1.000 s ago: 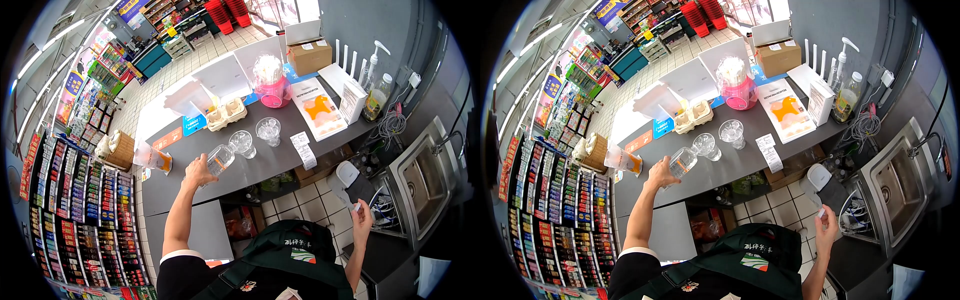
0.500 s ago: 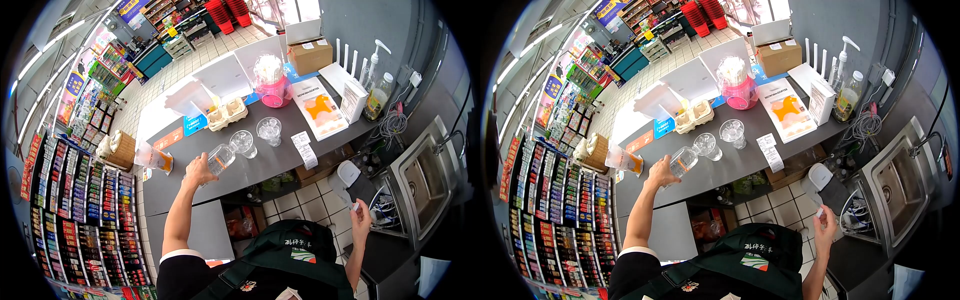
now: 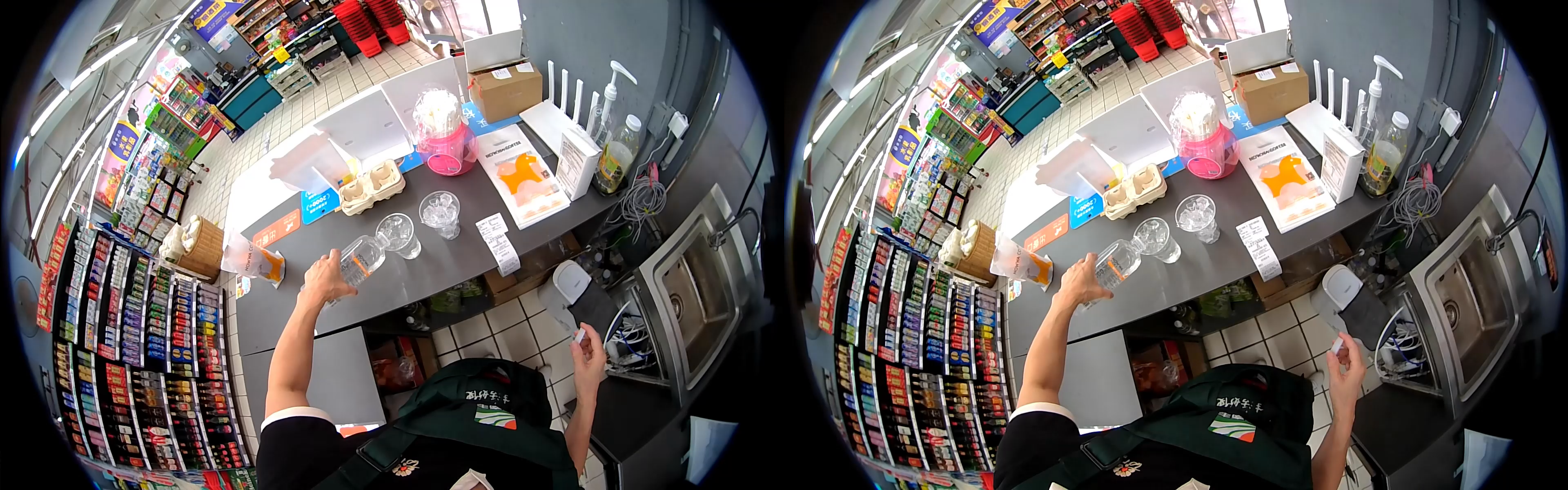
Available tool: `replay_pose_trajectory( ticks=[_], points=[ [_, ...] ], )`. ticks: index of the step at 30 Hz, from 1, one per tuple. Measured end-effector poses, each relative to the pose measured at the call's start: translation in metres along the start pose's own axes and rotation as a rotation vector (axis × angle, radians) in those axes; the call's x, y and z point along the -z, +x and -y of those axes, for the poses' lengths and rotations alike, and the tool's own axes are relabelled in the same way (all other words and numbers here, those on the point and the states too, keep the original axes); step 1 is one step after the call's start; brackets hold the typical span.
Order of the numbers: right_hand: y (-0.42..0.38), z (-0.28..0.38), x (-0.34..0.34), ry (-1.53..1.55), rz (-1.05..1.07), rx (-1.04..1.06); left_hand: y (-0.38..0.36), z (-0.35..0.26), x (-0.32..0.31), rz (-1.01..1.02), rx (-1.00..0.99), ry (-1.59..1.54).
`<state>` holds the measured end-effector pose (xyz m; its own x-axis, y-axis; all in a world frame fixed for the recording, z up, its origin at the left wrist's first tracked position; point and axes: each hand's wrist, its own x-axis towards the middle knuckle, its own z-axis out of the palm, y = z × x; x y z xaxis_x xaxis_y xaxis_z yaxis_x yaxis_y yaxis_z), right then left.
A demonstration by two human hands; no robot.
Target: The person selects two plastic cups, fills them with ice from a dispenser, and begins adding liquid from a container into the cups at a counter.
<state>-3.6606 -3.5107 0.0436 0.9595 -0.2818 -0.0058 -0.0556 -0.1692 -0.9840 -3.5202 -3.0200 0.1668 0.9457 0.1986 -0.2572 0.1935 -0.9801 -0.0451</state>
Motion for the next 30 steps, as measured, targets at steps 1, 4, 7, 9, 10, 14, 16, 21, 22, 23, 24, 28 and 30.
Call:
replay_pose_trajectory(
  ticks=[1, 4, 7, 9, 10, 14, 16, 21, 22, 23, 24, 28, 30],
  points=[
    [0.000, 0.001, -0.001, 0.000, -0.003, 0.002, 0.001, 0.000, 0.000, 0.001, 0.002, 0.008],
    [-0.001, 0.000, -0.002, 0.001, -0.007, -0.007, 0.001, 0.000, 0.000, 0.002, 0.004, 0.013],
    [-0.001, 0.000, -0.002, -0.002, -0.003, -0.015, 0.002, 0.002, -0.002, 0.007, 0.009, 0.011],
    [-0.001, 0.001, -0.003, -0.005, 0.000, -0.012, 0.003, 0.003, -0.003, 0.013, 0.014, 0.014],
    [-0.001, 0.003, -0.003, -0.006, 0.002, -0.024, 0.003, 0.003, -0.004, 0.009, 0.009, 0.016],
    [-0.001, 0.007, -0.005, -0.007, 0.009, -0.038, 0.000, 0.000, -0.001, 0.006, 0.007, 0.009],
    [-0.001, 0.007, -0.006, -0.001, 0.013, -0.037, 0.000, -0.001, 0.000, 0.011, 0.012, 0.004],
    [0.000, 0.006, -0.008, 0.027, 0.020, -0.032, 0.002, 0.002, -0.002, 0.000, 0.005, 0.023],
    [0.000, 0.007, -0.009, 0.027, 0.021, -0.034, 0.003, 0.003, -0.002, 0.008, -0.001, 0.036],
    [0.000, 0.008, -0.009, 0.027, 0.023, -0.037, 0.004, 0.004, -0.001, 0.016, -0.006, 0.049],
    [0.000, 0.008, -0.010, 0.028, 0.024, -0.038, 0.004, 0.004, -0.001, 0.016, -0.005, 0.050],
    [0.000, 0.002, -0.010, 0.008, 0.031, -0.014, 0.005, 0.004, 0.000, 0.011, -0.010, 0.070],
    [-0.001, 0.000, -0.011, 0.008, 0.027, -0.005, 0.005, 0.003, 0.001, 0.010, -0.010, 0.074]
  ],
)
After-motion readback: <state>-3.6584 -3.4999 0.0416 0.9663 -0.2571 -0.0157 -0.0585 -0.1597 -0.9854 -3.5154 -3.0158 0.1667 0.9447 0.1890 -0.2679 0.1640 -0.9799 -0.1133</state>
